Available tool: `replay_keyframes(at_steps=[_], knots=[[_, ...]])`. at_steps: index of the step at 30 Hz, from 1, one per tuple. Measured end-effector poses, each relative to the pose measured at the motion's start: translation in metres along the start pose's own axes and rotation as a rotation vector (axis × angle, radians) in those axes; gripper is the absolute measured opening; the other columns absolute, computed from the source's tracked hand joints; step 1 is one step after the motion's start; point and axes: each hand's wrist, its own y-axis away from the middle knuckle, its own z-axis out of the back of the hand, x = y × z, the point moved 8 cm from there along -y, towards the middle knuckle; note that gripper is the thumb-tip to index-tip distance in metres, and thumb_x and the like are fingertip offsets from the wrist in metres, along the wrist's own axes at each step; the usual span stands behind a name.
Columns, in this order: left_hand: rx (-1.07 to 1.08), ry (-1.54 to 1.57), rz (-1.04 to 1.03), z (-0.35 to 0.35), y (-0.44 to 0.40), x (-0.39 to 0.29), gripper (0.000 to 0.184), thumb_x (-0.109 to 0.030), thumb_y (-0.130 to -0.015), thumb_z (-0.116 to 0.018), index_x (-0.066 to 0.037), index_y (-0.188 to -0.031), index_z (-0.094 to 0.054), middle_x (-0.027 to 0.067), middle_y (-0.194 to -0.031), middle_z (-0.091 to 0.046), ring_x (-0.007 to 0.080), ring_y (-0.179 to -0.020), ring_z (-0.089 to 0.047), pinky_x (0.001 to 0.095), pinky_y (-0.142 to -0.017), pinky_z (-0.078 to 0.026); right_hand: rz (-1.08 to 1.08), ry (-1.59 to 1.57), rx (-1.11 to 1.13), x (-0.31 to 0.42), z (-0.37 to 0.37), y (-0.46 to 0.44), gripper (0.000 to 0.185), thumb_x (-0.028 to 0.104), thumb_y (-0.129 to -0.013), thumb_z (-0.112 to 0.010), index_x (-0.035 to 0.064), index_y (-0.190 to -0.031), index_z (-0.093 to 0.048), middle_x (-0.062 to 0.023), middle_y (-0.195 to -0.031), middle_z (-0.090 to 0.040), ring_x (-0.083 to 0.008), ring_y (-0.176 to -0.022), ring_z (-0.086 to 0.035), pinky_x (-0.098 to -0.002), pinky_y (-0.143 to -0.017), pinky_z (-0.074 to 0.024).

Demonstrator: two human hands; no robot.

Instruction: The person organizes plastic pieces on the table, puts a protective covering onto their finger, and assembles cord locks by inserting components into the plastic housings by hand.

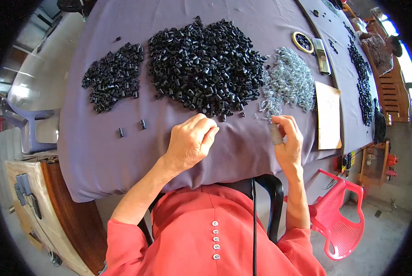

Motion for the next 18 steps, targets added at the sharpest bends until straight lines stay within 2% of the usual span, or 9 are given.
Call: replay_keyframes(at_steps=[5,9,16,18], knots=[[-0.009,0.01,0.026,0.001,0.002,0.002,0.009,-0.001,-0.077,-0.062,-0.004,-0.077,-0.054,0.0073,-0.067,-0.052,0.0231,-0.056,-0.052,0.0317,-0.05,-0.042,0.171,0.354,-0.032,0.018,-0.023,-0.014,0.021,0.005,-0.066,-0.063,0.007,-0.086,-0.06,-0.0088,-0.08,-0.052,-0.0287,-0.078,-0.053,-0.038,-0.068,-0.0435],[-0.019,0.018,0.049,0.001,0.002,0.004,0.009,-0.001,-0.076,-0.062,-0.005,-0.076,-0.054,0.0072,-0.068,-0.052,0.0231,-0.056,-0.053,0.0317,-0.051,-0.042,0.187,0.412,-0.055,0.021,-0.032,-0.017,0.017,0.004,-0.066,-0.062,0.0071,-0.083,-0.059,-0.0083,-0.079,-0.051,-0.028,-0.078,-0.053,-0.0381,-0.066,-0.0431],[-0.036,0.027,0.03,0.003,0.002,0.003,0.009,-0.001,-0.076,-0.062,-0.005,-0.076,-0.054,0.0076,-0.069,-0.054,0.0248,-0.059,-0.055,0.0329,-0.053,-0.044,0.24,0.457,0.008,0.025,-0.04,-0.016,0.017,0.002,-0.07,-0.057,0.0045,-0.086,-0.052,-0.0122,-0.081,-0.048,-0.0308,-0.079,-0.051,-0.0399,-0.069,-0.0407],[-0.019,0.016,0.027,0.003,0.002,0.002,0.009,-0.004,-0.077,-0.061,-0.006,-0.076,-0.052,0.0083,-0.069,-0.052,0.0267,-0.062,-0.055,0.0358,-0.054,-0.045,0.26,0.478,-0.001,0.029,-0.041,-0.014,0.018,-0.001,-0.07,-0.055,0.0033,-0.086,-0.05,-0.0135,-0.079,-0.048,-0.0322,-0.078,-0.051,-0.0404,-0.068,-0.0408]])
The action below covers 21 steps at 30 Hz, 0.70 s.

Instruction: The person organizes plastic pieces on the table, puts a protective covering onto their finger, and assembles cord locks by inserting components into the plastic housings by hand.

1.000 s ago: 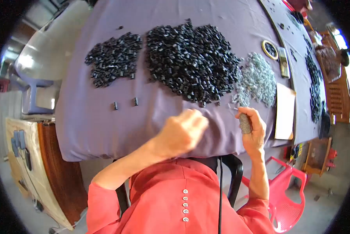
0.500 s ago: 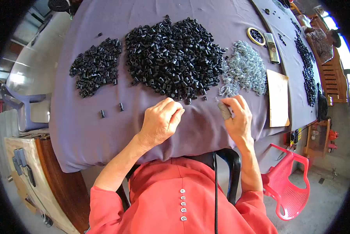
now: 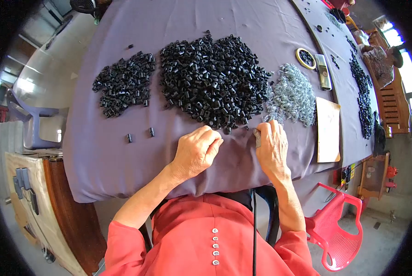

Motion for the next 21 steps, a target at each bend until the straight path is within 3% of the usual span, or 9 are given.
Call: replay_keyframes(at_steps=[6,12,14,15,21], knots=[[-0.008,0.052,0.041,0.003,0.001,0.004,0.007,-0.002,-0.078,-0.062,-0.004,-0.077,-0.055,0.0081,-0.069,-0.053,0.024,-0.058,-0.054,0.0326,-0.053,-0.043,-0.051,-0.118,-0.031,-0.009,-0.001,0.005,0.02,-0.002,-0.069,-0.05,0.0025,-0.088,-0.05,-0.0139,-0.084,-0.048,-0.0319,-0.083,-0.049,-0.0396,-0.074,-0.039],[-0.151,-0.01,0.078,0.025,-0.017,0.01,0.006,-0.002,-0.079,-0.061,-0.003,-0.082,-0.056,0.0075,-0.071,-0.053,0.0195,-0.057,-0.053,0.0293,-0.052,-0.043,-0.142,-0.437,-0.122,-0.007,0.006,0.012,0.026,-0.014,-0.069,-0.047,0.0003,-0.091,-0.048,-0.0176,-0.085,-0.05,-0.0355,-0.077,-0.051,-0.0368,-0.07,-0.0438],[-0.189,-0.078,0.065,0.034,-0.033,0.01,0.008,-0.002,-0.078,-0.058,-0.006,-0.083,-0.053,0.01,-0.077,-0.052,0.0296,-0.067,-0.056,0.0374,-0.057,-0.045,-0.182,-0.53,-0.088,-0.003,-0.001,0.015,0.028,-0.015,-0.068,-0.046,0.0001,-0.092,-0.048,-0.0171,-0.086,-0.05,-0.0344,-0.078,-0.052,-0.0352,-0.072,-0.044],[-0.246,-0.14,0.043,0.039,-0.04,0.01,0.009,0.001,-0.078,-0.06,-0.004,-0.084,-0.057,0.0069,-0.076,-0.053,0.0182,-0.059,-0.054,0.029,-0.053,-0.043,-0.194,-0.559,-0.1,0.001,0.0,0.014,0.031,-0.016,-0.067,-0.044,-0.0007,-0.093,-0.049,-0.0165,-0.087,-0.049,-0.033,-0.08,-0.052,-0.033,-0.075,-0.0438],[-0.272,-0.247,-0.019,0.033,-0.069,-0.001,0.012,-0.006,-0.074,-0.066,-0.008,-0.084,-0.06,0.0045,-0.079,-0.055,0.0216,-0.066,-0.058,0.032,-0.057,-0.047,-0.187,-0.588,-0.168,0.001,-0.003,0.02,0.032,-0.016,-0.066,-0.044,-0.0014,-0.094,-0.05,-0.0157,-0.091,-0.051,-0.0306,-0.085,-0.053,-0.0317,-0.078,-0.0434]])
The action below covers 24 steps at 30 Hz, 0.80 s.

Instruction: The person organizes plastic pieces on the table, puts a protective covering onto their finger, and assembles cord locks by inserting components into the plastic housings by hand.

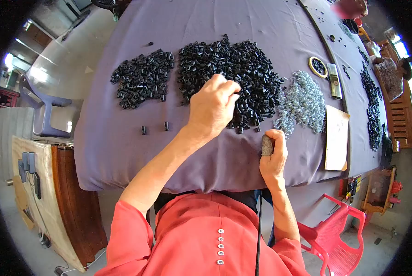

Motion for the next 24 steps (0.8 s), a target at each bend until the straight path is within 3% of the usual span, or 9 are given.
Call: replay_keyframes(at_steps=[3,9,13,16,20,24], knots=[[0.119,-0.209,-0.017,-0.023,-0.004,0.002,0.013,-0.014,-0.073,-0.067,-0.01,-0.084,-0.061,0.0054,-0.081,-0.053,0.0219,-0.074,-0.058,0.0328,-0.061,-0.049,-0.009,-0.011,0.006,0.0,-0.003,-0.002,0.032,-0.017,-0.067,-0.043,-0.0011,-0.094,-0.051,-0.0149,-0.091,-0.052,-0.0303,-0.085,-0.053,-0.0313,-0.079,-0.0435],[0.173,-0.3,0.038,-0.035,0.004,0.005,0.013,-0.015,-0.074,-0.066,-0.011,-0.086,-0.06,0.005,-0.083,-0.052,0.0217,-0.08,-0.058,0.0333,-0.063,-0.05,-0.065,-0.064,-0.026,-0.011,-0.004,-0.002,0.032,-0.016,-0.067,-0.044,-0.0003,-0.093,-0.052,-0.0137,-0.086,-0.053,-0.0281,-0.081,-0.055,-0.0302,-0.077,-0.0441],[0.133,-0.313,0.048,-0.036,0.006,0.006,0.016,-0.017,-0.073,-0.067,-0.011,-0.087,-0.061,0.0057,-0.084,-0.052,0.0228,-0.08,-0.057,0.0339,-0.064,-0.05,-0.082,-0.069,-0.038,-0.015,-0.004,-0.003,0.03,-0.013,-0.071,-0.044,0.0024,-0.095,-0.054,-0.0079,-0.081,-0.055,-0.0189,-0.078,-0.054,-0.0272,-0.075,-0.0429],[0.162,-0.355,0.058,-0.041,0.005,0.006,0.017,-0.017,-0.072,-0.068,-0.01,-0.086,-0.061,0.0074,-0.083,-0.053,0.0236,-0.08,-0.058,0.0351,-0.064,-0.049,-0.053,-0.094,-0.054,-0.008,-0.003,-0.003,0.029,-0.013,-0.07,-0.045,-0.0001,-0.094,-0.054,-0.0135,-0.083,-0.055,-0.0269,-0.079,-0.056,-0.0305,-0.075,-0.0444],[0.142,-0.374,0.001,-0.044,-0.001,0.004,0.006,-0.015,-0.071,-0.062,-0.011,-0.074,-0.061,0.0079,-0.082,-0.052,0.024,-0.081,-0.056,0.0368,-0.06,-0.046,-0.037,-0.061,-0.029,-0.012,-0.005,-0.003,0.026,-0.012,-0.072,-0.047,-0.0003,-0.093,-0.055,-0.0135,-0.083,-0.055,-0.0259,-0.078,-0.056,-0.0307,-0.075,-0.0445],[0.141,-0.441,-0.152,-0.047,-0.003,-0.006,0.005,-0.013,-0.069,-0.064,-0.01,-0.072,-0.061,0.0068,-0.079,-0.051,0.0236,-0.073,-0.057,0.035,-0.059,-0.046,-0.088,-0.072,-0.031,-0.013,-0.003,-0.003,0.026,-0.012,-0.071,-0.047,-0.0004,-0.093,-0.054,-0.0135,-0.084,-0.054,-0.0265,-0.078,-0.056,-0.0305,-0.074,-0.0445]])
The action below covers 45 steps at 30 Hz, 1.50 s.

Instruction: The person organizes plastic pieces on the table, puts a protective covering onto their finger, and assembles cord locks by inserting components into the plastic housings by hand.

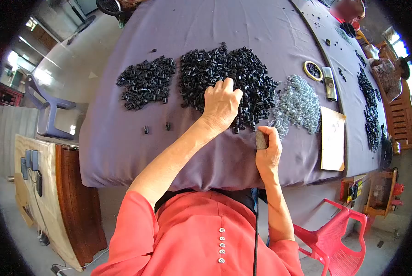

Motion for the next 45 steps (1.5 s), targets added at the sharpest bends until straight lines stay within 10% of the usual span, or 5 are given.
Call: replay_keyframes(at_steps=[8,15,25,31,45], knots=[[-0.2,0.553,0.136,0.021,0.014,0.014,0.01,-0.002,-0.076,-0.064,-0.003,-0.085,-0.06,0.0063,-0.078,-0.053,0.0213,-0.068,-0.056,0.0315,-0.059,-0.046,0.04,0.009,0.017,0.002,-0.002,-0.002,0.029,-0.014,-0.069,-0.048,-0.0002,-0.094,-0.055,-0.0133,-0.088,-0.055,-0.0268,-0.081,-0.056,-0.0296,-0.075,-0.0444],[0.151,1.075,0.492,0.012,0.066,0.019,0.01,0.0,-0.083,-0.059,-0.003,-0.092,-0.06,0.0024,-0.077,-0.06,0.0079,-0.061,-0.055,0.0225,-0.053,-0.046,-0.209,-0.306,0.067,-0.004,-0.009,0.001,0.024,-0.013,-0.075,-0.052,0.0007,-0.095,-0.056,-0.0047,-0.084,-0.058,-0.0136,-0.079,-0.056,-0.0246,-0.076,-0.0435],[0.073,1.077,0.37,0.023,0.076,0.022,0.015,0.005,-0.078,-0.061,-0.001,-0.092,-0.059,0.0052,-0.079,-0.058,0.0127,-0.068,-0.058,0.0257,-0.061,-0.048,-0.017,-0.234,0.193,0.049,-0.04,-0.01,0.021,-0.009,-0.074,-0.06,0.0007,-0.093,-0.058,-0.0044,-0.079,-0.059,-0.0115,-0.072,-0.055,-0.0239,-0.069,-0.0453],[0.156,1.475,0.624,0.001,0.088,0.027,0.021,-0.001,-0.083,-0.061,-0.009,-0.102,-0.061,-0.0061,-0.081,-0.055,0.001,-0.064,-0.048,0.0179,-0.053,-0.042,0.021,-0.191,0.2,0.056,-0.045,-0.014,0.021,-0.007,-0.075,-0.061,0.0011,-0.094,-0.058,-0.0055,-0.08,-0.06,-0.0122,-0.07,-0.055,-0.0252,-0.068,-0.0459],[0.183,1.649,0.806,-0.013,0.098,0.044,0.012,-0.01,-0.084,-0.063,-0.002,-0.093,-0.062,0.0033,-0.078,-0.063,0.0103,-0.067,-0.06,0.023,-0.057,-0.05,0.172,-0.031,0.181,0.075,-0.056,-0.011,0.03,-0.011,-0.067,-0.06,0.0021,-0.094,-0.057,-0.0101,-0.079,-0.058,-0.0224,-0.071,-0.059,-0.0298,-0.065,-0.0484]])
